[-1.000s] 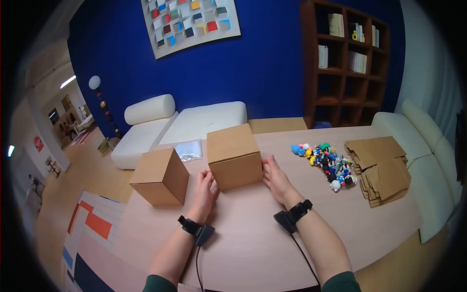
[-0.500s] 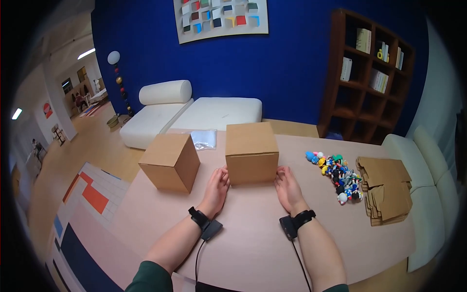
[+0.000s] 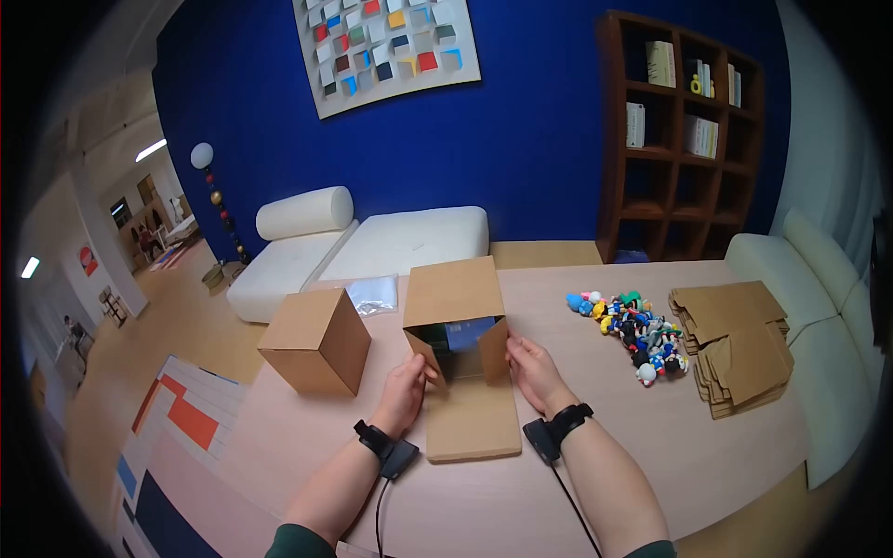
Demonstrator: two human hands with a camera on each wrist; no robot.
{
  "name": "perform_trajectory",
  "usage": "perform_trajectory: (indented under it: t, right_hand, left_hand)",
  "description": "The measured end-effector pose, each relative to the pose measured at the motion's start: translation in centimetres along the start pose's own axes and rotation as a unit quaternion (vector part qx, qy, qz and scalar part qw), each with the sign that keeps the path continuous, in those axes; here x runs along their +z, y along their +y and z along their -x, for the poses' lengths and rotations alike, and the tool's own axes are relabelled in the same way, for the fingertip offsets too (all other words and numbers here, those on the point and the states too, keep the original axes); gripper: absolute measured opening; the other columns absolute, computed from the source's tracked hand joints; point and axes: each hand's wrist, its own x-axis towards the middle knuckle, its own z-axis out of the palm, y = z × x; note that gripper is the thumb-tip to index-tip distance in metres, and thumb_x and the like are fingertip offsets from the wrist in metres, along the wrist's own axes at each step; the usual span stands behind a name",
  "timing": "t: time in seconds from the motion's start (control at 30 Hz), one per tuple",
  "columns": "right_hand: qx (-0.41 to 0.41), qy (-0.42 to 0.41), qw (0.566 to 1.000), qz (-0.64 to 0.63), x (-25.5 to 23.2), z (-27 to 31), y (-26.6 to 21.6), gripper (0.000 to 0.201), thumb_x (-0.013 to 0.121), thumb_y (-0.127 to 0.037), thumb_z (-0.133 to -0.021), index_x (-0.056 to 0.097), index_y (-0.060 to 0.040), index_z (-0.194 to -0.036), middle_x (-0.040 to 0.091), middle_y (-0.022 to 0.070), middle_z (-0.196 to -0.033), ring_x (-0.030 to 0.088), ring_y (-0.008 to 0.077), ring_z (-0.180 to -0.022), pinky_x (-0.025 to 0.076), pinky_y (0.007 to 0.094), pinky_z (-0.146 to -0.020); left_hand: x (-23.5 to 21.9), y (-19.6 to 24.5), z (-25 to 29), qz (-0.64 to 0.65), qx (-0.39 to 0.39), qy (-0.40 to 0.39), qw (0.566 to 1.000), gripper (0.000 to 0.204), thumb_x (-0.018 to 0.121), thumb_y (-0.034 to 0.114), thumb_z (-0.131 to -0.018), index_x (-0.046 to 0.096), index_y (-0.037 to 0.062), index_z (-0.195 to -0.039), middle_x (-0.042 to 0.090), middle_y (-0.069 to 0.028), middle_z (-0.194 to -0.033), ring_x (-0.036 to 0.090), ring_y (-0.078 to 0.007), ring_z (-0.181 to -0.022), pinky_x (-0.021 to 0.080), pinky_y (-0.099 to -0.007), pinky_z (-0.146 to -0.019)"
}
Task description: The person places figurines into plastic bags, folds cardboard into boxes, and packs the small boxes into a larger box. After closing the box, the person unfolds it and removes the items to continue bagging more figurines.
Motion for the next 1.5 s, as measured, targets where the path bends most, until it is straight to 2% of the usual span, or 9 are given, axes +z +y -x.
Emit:
perform_trajectory:
  t: [0.2,0.27,0.37,0.53,0.63,0.7,0.8,1.33,1.5]
  right_hand:
    - [-0.023,-0.007,0.992,0.122,0.9,0.3,0.2,0.028,0.071,-0.011,-0.095,0.053,-0.0038,-0.116,0.025,0.0151,-0.166,0.035,0.019,-0.145,0.031,0.035,-0.117]
    - [-0.045,-0.007,0.992,0.117,1.7,0.6,-0.3,0.078,0.077,-0.013,-0.09,0.028,-0.0055,-0.15,0.016,0.0189,-0.168,0.023,0.0258,-0.153,0.025,0.0378,-0.122]
    - [-0.084,-0.049,0.975,0.201,3.2,1.8,-1.7,0.11,0.082,-0.018,-0.086,0.002,-0.0081,-0.161,0.011,0.0227,-0.167,0.014,0.0302,-0.156,0.022,0.0401,-0.123]
    - [-0.112,-0.068,0.895,0.426,3.4,1.8,-1.1,0.12,0.085,-0.022,-0.08,-0.001,-0.0081,-0.162,0.012,0.0211,-0.167,0.014,0.0327,-0.156,0.021,0.0431,-0.124]
    - [-0.186,-0.053,0.902,0.387,1.9,0.7,0.0,0.094,0.079,-0.018,-0.086,0.023,-0.0035,-0.16,0.039,0.0178,-0.157,0.037,0.0269,-0.146,0.033,0.0386,-0.118]
    - [-0.051,0.033,0.967,0.248,0.5,0.0,0.5,0.055,0.068,-0.013,-0.094,0.051,0.0005,-0.144,0.063,0.0111,-0.133,0.059,0.0179,-0.121,0.046,0.0319,-0.103]
    - [-0.106,0.064,0.962,0.244,1.4,0.5,-0.2,0.031,0.059,-0.008,-0.098,0.064,0.0021,-0.127,0.071,0.0029,-0.112,0.063,0.0105,-0.101,0.05,0.0271,-0.089]
    - [-0.155,0.141,0.924,0.32,-0.9,-1.7,1.5,0.028,0.062,0.0,-0.095,0.054,-0.0004,-0.121,0.064,0.0056,-0.103,0.062,0.0114,-0.096,0.049,0.0256,-0.088]
    - [-0.164,0.159,0.922,0.314,0.1,-1.3,1.1,0.039,0.072,-0.007,-0.089,0.053,-0.0017,-0.122,0.062,0.0057,-0.101,0.061,0.0139,-0.092,0.052,0.0293,-0.083]
  left_hand:
    - [-1.5,-1.3,-0.8,-0.076,0.057,0.062,0.994,0.017,0.069,0.01,-0.096,0.059,0.0052,-0.109,0.054,-0.0092,-0.126,0.045,-0.019,-0.133,0.04,-0.035,-0.106]
    - [-0.1,-0.9,-0.7,-0.058,0.134,0.078,0.986,0.036,0.072,0.007,-0.092,0.055,0.0055,-0.124,0.049,-0.0109,-0.137,0.04,-0.0215,-0.14,0.04,-0.0376,-0.109]
    - [3.8,1.8,0.9,-0.211,0.197,0.057,0.956,0.108,0.076,0.004,-0.083,0.001,0.0134,-0.16,0.032,-0.0129,-0.153,0.043,-0.0245,-0.138,0.04,-0.0387,-0.112]
    - [2.9,0.5,0.5,-0.233,0.119,0.019,0.965,0.094,0.07,0.004,-0.088,0.01,0.0069,-0.16,0.038,-0.013,-0.153,0.043,-0.0236,-0.137,0.035,-0.0371,-0.115]
    - [1.1,0.1,0.6,-0.15,0.054,0.131,0.978,0.051,0.053,0.023,-0.101,0.044,0.0001,-0.145,0.052,-0.0096,-0.142,0.047,-0.0223,-0.133,0.035,-0.0358,-0.114]
    - [1.5,0.8,1.3,-0.115,0.074,0.162,0.977,0.043,0.052,0.025,-0.104,0.05,-0.0005,-0.139,0.057,-0.0078,-0.133,0.052,-0.0197,-0.122,0.04,-0.0342,-0.106]
    - [2.3,1.3,1.7,-0.143,0.129,0.216,0.957,0.037,0.053,0.027,-0.106,0.057,-0.002,-0.129,0.062,-0.0047,-0.12,0.057,-0.0168,-0.106,0.044,-0.0309,-0.096]
    - [-0.6,1.9,1.1,-0.118,0.228,0.222,0.941,0.023,0.054,0.025,-0.108,0.057,0.0055,-0.121,0.059,-0.002,-0.105,0.054,-0.0097,-0.094,0.045,-0.0273,-0.088]
    - [1.1,5.1,1.2,-0.308,0.389,0.241,0.834,0.035,0.059,0.006,-0.102,0.045,0.0064,-0.134,0.052,-0.0037,-0.106,0.05,-0.012,-0.101,0.04,-0.0255,-0.093]
